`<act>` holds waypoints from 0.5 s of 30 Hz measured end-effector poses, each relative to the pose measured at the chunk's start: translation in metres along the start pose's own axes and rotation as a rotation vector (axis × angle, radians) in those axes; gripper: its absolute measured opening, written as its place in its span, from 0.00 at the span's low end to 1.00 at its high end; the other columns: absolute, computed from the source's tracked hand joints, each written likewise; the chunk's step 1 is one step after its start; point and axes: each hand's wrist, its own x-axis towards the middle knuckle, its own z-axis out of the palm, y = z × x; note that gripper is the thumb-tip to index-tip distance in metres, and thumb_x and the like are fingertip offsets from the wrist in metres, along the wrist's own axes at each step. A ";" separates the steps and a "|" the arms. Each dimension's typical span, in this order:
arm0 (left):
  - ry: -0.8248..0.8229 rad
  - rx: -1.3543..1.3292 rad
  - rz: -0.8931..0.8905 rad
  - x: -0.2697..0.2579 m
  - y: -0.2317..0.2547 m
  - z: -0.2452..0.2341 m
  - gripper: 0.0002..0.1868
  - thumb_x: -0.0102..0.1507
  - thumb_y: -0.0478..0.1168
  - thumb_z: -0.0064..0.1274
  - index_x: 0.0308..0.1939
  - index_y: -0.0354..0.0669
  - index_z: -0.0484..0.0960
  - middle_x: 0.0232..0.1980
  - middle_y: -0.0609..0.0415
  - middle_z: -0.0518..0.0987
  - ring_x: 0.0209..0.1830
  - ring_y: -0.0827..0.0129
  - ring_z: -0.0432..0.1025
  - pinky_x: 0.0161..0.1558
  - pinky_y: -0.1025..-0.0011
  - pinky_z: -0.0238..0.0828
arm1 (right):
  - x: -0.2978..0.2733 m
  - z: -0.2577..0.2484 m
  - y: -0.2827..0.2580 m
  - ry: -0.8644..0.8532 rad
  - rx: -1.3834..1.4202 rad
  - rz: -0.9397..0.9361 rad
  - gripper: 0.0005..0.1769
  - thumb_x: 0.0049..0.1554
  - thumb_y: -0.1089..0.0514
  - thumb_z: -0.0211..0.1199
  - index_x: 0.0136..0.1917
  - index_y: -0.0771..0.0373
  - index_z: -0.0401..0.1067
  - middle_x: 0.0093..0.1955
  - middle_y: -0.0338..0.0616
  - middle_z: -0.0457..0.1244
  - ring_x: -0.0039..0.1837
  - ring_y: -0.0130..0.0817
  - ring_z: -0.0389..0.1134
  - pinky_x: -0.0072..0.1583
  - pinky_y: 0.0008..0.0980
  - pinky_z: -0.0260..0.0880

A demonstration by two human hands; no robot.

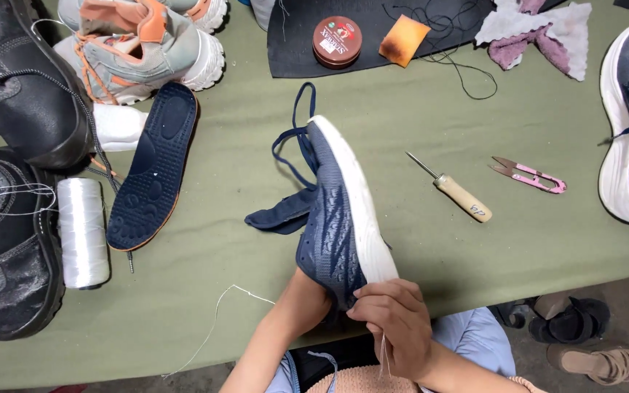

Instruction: The person uses a needle and thread to stitch the sole of a blue sneaker. They repeatedly push the needle through the shoe's edge and pull the thread tight, occasionally adjusting the shoe's position on the table.

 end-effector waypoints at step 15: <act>0.132 0.109 0.106 -0.002 -0.024 0.012 0.05 0.53 0.29 0.41 0.23 0.41 0.64 0.27 0.45 0.72 0.27 0.52 0.67 0.30 0.58 0.62 | -0.008 0.007 0.003 0.012 0.060 -0.020 0.20 0.68 0.56 0.42 0.41 0.63 0.72 0.34 0.38 0.66 0.41 0.35 0.68 0.47 0.33 0.63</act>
